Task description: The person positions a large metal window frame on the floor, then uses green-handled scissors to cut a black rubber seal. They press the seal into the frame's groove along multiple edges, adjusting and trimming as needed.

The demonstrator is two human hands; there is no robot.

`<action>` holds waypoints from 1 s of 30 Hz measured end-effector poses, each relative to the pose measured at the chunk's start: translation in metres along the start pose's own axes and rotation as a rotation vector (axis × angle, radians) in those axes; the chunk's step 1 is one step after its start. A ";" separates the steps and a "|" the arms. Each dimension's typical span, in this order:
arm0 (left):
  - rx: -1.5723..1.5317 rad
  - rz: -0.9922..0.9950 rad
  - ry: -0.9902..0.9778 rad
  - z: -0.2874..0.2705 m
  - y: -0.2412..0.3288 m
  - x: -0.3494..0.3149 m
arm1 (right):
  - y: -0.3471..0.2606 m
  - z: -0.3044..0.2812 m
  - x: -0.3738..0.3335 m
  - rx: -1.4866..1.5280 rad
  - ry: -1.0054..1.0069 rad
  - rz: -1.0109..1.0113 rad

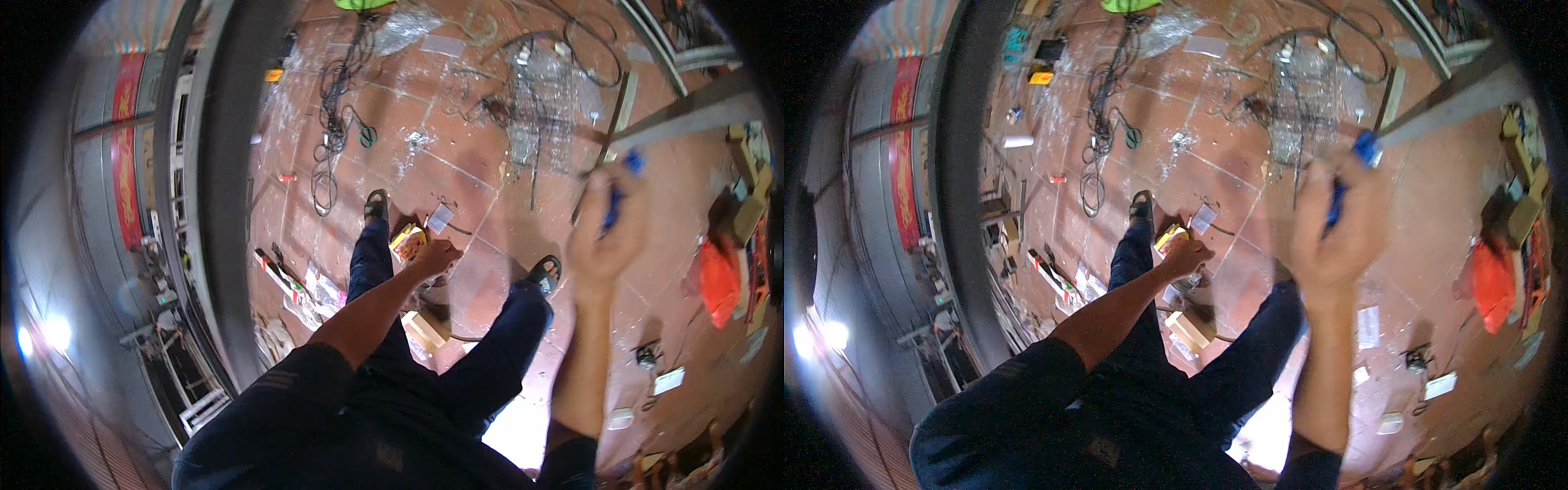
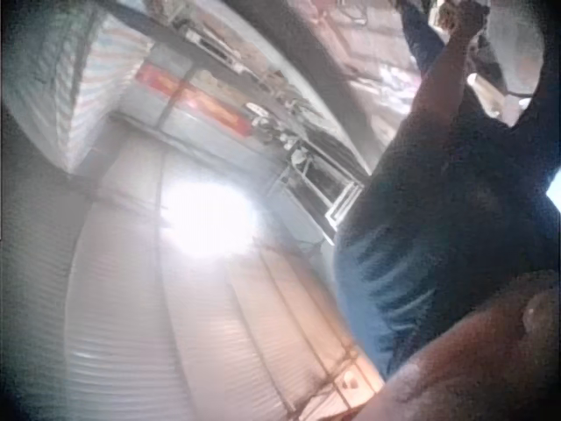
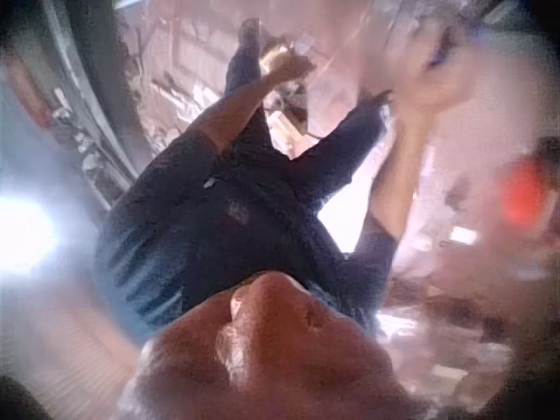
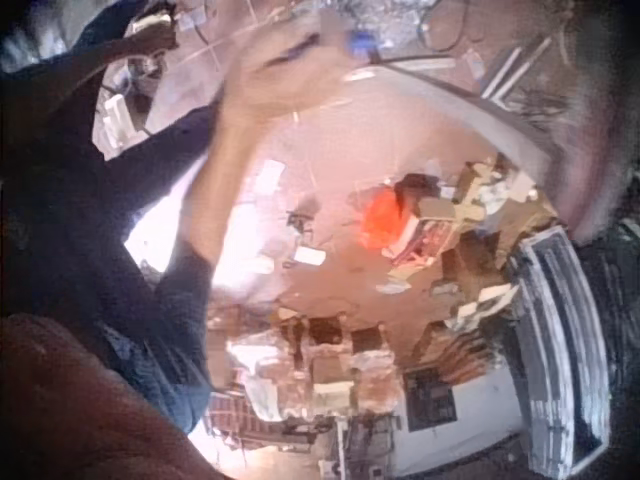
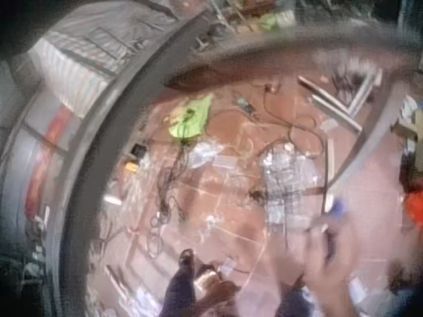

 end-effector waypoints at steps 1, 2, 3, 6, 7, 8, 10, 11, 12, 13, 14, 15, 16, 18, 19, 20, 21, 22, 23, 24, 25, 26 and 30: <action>0.097 0.187 0.078 0.023 -0.022 0.016 | 0.018 0.013 -0.045 -0.016 -0.067 0.117; 0.189 0.373 0.144 0.061 -0.057 0.028 | 0.036 0.026 -0.089 -0.033 -0.135 0.246; 0.275 0.558 0.217 0.088 -0.084 0.040 | 0.054 0.037 -0.131 -0.066 -0.181 0.335; 0.017 -0.031 -0.109 0.110 -0.147 0.092 | 0.102 0.064 -0.242 -0.082 -0.311 0.614; -0.036 0.007 -0.094 0.101 -0.146 0.105 | 0.115 0.068 -0.268 -0.028 -0.336 0.744; -0.088 0.038 -0.077 0.089 -0.144 0.113 | 0.123 0.075 -0.275 -0.057 -0.389 0.773; -0.428 -0.248 -0.093 0.075 -0.157 0.121 | 0.128 0.086 -0.278 -0.121 -0.490 0.839; -0.706 -0.568 -0.121 0.077 -0.170 0.118 | 0.129 0.094 -0.276 -0.131 -0.471 0.816; -0.639 -0.619 -0.072 0.090 -0.214 0.111 | 0.126 0.103 -0.272 -0.131 -0.460 0.792; -0.496 -0.388 -0.048 0.100 -0.247 0.107 | 0.124 0.111 -0.269 -0.139 -0.453 0.769; -0.354 -0.155 -0.024 0.107 -0.277 0.100 | 0.125 0.119 -0.270 -0.135 -0.478 0.832; -0.461 -0.378 -0.093 0.104 -0.269 0.108 | 0.127 0.125 -0.272 -0.180 -0.471 0.846; -0.553 -0.627 -0.115 0.091 -0.258 0.105 | 0.124 0.132 -0.272 -0.203 -0.486 0.849; -0.573 -0.644 -0.137 0.088 -0.280 0.097 | 0.121 0.147 -0.278 -0.227 -0.547 0.804; -0.589 -0.649 -0.143 0.080 -0.285 0.097 | 0.121 0.155 -0.279 -0.229 -0.569 0.779; -0.517 -0.663 -0.199 0.073 -0.291 0.097 | 0.125 0.162 -0.287 -0.238 -0.598 0.795; -0.294 -0.278 -0.081 0.070 -0.307 0.099 | 0.126 0.170 -0.294 -0.240 -0.633 0.809; -0.053 0.098 0.039 0.078 -0.329 0.096 | 0.124 0.181 -0.297 -0.258 -0.701 0.865; 0.202 0.470 0.152 0.087 -0.345 0.091 | 0.123 0.194 -0.302 -0.270 -0.753 0.844; 0.043 0.237 0.004 0.102 -0.369 0.096 | 0.123 0.207 -0.308 -0.286 -0.803 0.822; -0.099 0.136 0.014 0.102 -0.382 0.098 | 0.123 0.220 -0.315 -0.304 -0.852 0.797; -0.244 0.036 0.039 0.103 -0.394 0.101 | 0.125 0.234 -0.322 -0.326 -0.892 0.740; -0.553 -0.194 0.132 0.018 -0.388 0.100 | 0.153 0.278 -0.379 -0.281 -0.954 0.818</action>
Point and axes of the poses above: each hand's wrist, its own x-axis towards the middle knuckle, its own z-axis out of the palm, y = z × x, the point moved 4 cm from there along x, towards the middle knuckle, and after that the axes turned 10 degrees about y, right-handed, at the moved point
